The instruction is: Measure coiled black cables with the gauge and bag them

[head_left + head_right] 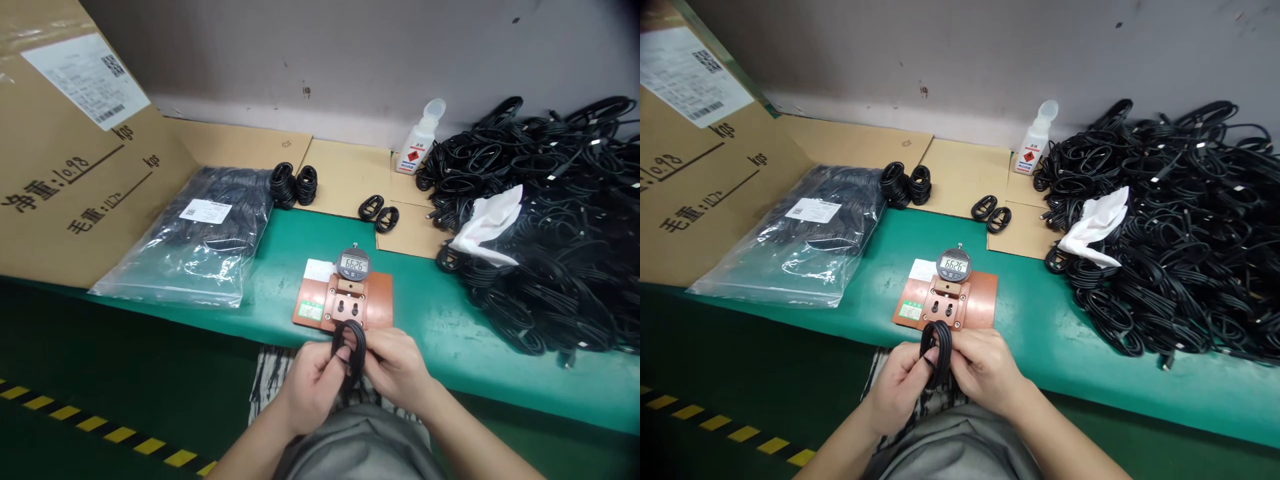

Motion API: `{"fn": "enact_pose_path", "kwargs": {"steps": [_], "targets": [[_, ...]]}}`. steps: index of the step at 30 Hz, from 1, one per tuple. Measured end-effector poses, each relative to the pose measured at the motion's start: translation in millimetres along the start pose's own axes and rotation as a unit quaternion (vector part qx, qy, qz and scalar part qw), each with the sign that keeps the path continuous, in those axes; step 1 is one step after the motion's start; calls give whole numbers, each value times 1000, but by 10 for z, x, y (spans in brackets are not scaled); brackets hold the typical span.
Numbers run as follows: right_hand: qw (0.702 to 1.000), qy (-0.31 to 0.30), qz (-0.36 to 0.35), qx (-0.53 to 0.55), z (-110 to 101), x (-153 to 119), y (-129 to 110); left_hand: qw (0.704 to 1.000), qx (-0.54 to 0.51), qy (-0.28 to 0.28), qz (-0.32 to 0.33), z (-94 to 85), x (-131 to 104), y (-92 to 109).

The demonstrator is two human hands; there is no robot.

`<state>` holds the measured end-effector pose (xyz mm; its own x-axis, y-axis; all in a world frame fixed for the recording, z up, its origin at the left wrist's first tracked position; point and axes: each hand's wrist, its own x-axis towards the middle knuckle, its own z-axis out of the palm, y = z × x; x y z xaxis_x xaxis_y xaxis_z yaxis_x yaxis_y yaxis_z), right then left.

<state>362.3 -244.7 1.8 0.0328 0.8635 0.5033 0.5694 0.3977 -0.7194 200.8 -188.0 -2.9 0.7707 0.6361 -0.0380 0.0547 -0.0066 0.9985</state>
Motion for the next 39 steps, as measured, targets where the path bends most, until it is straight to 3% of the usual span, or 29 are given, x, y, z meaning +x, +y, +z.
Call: {"fn": "enact_pose_path", "kwargs": {"steps": [16, 21, 23, 26, 29, 35, 39], "targets": [[999, 2, -6, 37, -23, -8, -29, 1000, 2, -6, -21, 3, -71, 62], [996, -1, 21, 86, -74, -54, -50, 992, -93, -7, -83, 64, -234, -31], [994, -21, 15, 111, -93, -49, -43, 972, -193, -42, -128, 110, -270, -91], [987, -58, -5, 153, -123, -12, -29, 917, -331, -129, -182, 180, -249, -92], [980, -99, 5, 174, -162, 13, -29, 867, -396, -213, -214, 251, -161, -8], [985, -53, 58, 153, -240, -113, -36, 815, -468, -273, -206, 378, -74, -60], [981, -90, 87, 151, -254, -143, -58, 778, -530, -293, -167, 393, -61, -131]]}}
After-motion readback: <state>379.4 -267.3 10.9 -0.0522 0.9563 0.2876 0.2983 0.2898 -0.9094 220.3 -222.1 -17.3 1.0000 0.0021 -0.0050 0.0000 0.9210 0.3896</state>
